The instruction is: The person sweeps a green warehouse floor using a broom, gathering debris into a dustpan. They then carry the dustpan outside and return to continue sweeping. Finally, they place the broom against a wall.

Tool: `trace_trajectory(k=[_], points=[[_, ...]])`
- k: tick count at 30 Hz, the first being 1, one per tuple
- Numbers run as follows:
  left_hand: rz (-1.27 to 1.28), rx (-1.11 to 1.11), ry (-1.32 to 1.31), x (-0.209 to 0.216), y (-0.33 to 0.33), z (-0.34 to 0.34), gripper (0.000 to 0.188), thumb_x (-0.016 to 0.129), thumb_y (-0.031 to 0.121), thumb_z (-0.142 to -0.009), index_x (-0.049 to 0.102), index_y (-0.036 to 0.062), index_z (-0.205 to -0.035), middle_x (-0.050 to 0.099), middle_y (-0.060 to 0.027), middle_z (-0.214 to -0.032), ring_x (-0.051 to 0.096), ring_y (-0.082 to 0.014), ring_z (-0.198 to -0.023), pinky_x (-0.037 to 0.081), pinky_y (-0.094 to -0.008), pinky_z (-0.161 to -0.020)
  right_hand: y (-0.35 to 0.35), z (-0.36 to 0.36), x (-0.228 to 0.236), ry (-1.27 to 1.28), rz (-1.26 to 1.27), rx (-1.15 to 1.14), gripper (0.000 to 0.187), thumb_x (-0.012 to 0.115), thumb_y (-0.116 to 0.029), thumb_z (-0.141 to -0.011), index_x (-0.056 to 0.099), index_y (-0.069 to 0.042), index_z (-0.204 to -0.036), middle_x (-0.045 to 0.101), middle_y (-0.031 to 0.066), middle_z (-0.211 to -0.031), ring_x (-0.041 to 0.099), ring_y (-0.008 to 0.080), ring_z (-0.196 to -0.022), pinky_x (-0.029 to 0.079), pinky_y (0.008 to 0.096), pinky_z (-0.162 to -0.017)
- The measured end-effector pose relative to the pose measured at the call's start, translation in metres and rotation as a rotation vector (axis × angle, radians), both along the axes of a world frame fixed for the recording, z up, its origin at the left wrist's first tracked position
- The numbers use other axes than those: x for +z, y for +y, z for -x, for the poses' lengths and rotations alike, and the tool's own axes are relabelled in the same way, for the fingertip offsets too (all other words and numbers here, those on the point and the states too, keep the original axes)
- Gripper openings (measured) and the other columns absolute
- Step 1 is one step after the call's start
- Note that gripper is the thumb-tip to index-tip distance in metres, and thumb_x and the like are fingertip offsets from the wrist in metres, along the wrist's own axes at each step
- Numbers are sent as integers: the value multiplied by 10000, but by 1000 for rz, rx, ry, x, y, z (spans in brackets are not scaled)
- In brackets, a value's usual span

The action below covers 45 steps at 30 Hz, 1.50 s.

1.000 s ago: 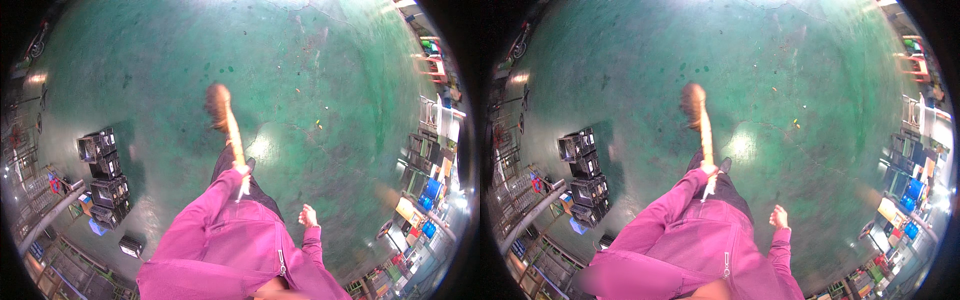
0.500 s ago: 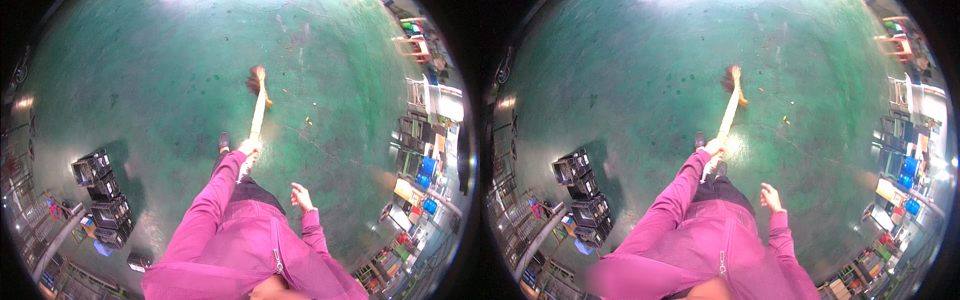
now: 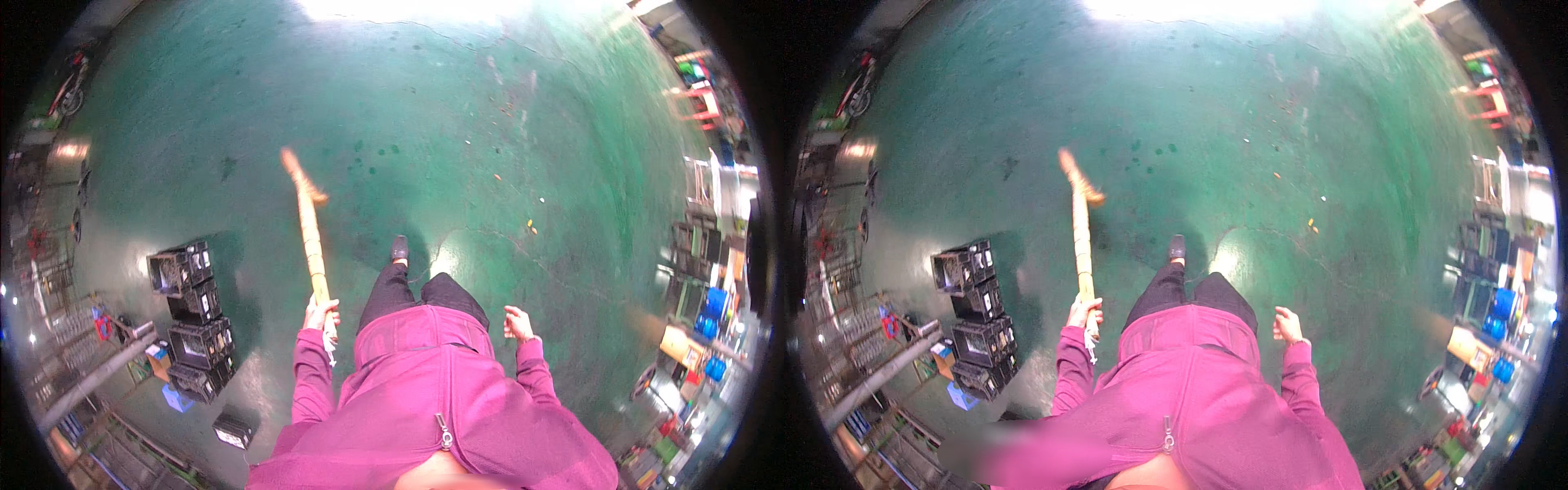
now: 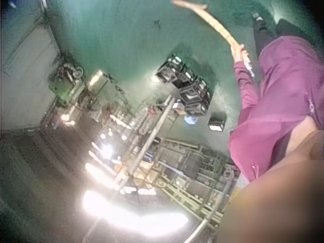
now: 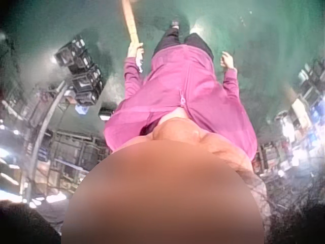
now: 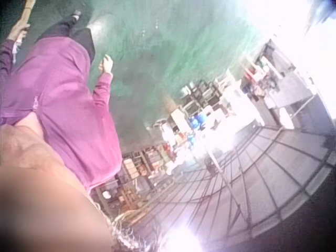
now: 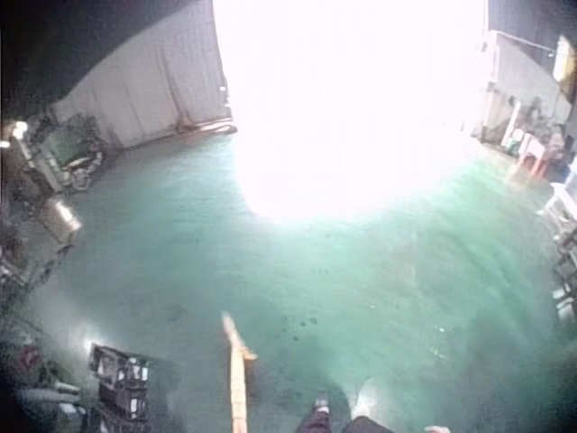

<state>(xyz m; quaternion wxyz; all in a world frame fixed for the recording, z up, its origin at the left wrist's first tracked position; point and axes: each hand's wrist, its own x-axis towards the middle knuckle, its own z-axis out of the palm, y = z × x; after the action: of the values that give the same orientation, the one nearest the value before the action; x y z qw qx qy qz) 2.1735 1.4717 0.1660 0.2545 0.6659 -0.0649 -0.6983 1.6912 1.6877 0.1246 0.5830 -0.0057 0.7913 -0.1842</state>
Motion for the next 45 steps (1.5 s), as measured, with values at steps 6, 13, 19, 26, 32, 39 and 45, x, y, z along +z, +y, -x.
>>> trace_trajectory(k=[6,13,19,26,32,39,45], points=[[-110,369,10,-78,-44,-119,90,461,52,-744,476,-20,-691,342,11,-481,316,-50,-335,276,-178,-291,26,1,17,-53,-62,-104,375,439,-103,-810,456,-126,-1184,504,16,-615,478,104,-454,456,278,-394],[-251,475,439,-190,-90,-77,287,460,193,-730,459,-89,-674,290,-5,-466,283,-101,-356,253,-252,-356,39,36,42,18,-250,-128,387,414,-71,-793,455,-112,-1176,481,15,-601,470,112,-454,449,292,-408],[-638,-21,342,-204,-125,127,605,271,716,-648,358,132,-518,321,-10,-468,292,-174,-360,255,-323,-385,-30,76,33,14,-185,-101,373,420,-87,-801,463,-108,-1171,488,14,-605,471,109,-451,452,284,-407],[-274,-569,31,-159,-182,346,303,484,-78,-697,357,118,-889,376,-74,-497,370,-174,-323,319,-337,-284,-102,122,29,-6,-12,-111,362,417,-90,-818,470,-105,-1176,499,6,-626,486,87,-474,455,253,-406],[-458,-239,608,-96,-243,378,178,508,-27,-756,400,98,-822,333,7,-503,276,-59,-331,251,-206,-279,-111,162,24,-36,-61,-159,352,442,-82,-810,480,-103,-1159,500,10,-601,481,93,-446,456,258,-394],[-554,30,872,-17,-271,300,182,492,-47,-782,388,102,-798,329,28,-531,283,-45,-361,244,-183,-300,-160,197,4,11,13,-189,372,416,-71,-790,488,-113,-1153,489,3,-583,465,100,-434,442,268,-380],[-55,57,163,2,-283,208,317,566,-88,-712,432,134,-894,359,20,-564,316,-66,-384,257,-198,-328,-215,197,-11,-13,110,-191,382,425,-79,-790,474,-96,-1168,492,10,-586,469,103,-436,442,266,-381]])
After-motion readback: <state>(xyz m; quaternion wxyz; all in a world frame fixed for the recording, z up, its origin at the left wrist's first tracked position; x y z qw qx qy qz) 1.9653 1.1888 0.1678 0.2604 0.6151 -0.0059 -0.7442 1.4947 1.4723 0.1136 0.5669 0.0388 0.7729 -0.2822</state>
